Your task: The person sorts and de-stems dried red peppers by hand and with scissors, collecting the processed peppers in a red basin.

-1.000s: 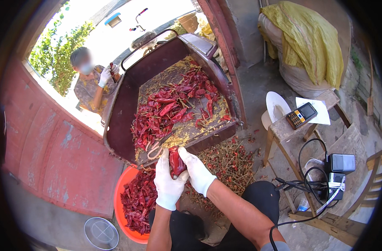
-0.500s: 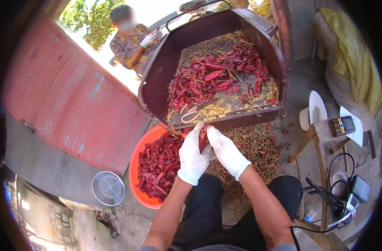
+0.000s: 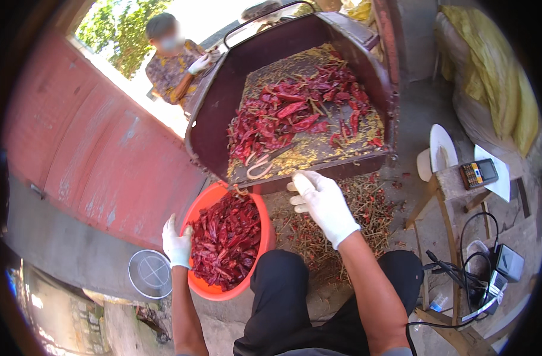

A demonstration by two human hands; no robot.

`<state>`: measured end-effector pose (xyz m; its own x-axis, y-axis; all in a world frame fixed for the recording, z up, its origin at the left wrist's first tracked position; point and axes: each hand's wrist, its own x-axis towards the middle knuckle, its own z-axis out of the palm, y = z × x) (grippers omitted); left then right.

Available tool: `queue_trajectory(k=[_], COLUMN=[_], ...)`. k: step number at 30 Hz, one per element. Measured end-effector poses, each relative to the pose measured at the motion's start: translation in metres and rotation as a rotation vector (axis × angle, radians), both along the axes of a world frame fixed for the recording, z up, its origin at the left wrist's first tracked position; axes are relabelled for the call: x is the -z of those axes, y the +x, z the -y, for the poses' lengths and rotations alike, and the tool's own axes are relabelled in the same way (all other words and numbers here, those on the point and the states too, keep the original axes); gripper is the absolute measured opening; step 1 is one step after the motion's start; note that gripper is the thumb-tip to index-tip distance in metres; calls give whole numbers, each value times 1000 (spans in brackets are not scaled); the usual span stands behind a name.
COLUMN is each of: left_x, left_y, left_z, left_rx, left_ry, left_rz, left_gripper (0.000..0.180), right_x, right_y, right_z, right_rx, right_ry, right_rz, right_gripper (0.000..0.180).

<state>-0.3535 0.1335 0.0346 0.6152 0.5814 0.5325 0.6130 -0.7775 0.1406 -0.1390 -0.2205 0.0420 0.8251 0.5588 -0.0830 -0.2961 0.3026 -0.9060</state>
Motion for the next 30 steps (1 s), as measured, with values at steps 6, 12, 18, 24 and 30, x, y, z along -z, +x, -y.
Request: queue_trajectory(k=[6,12,18,24,30], left_x=[6,6,28,61,15], left_y=[110,256,352,362,298], left_z=[74,172,215,201,206], left_rx=[455,857,895,762,591], left_ry=[-586,-332,-108,-230,-1239], left_rz=[197,-15,-198,-165,184], left_gripper=[28,28,46,25,28], right_x=[-1,-25,-14,-14,-8], right_y=[-10,-13,1,17,23], right_z=[-9,5,8,20,19], right_rx=[-245,-393,-80,-24,132], right_ry=[-37,-308,-321,-388,-604], right_rz=[188,406,453,383,425], right_gripper=[40,38,38,38,32])
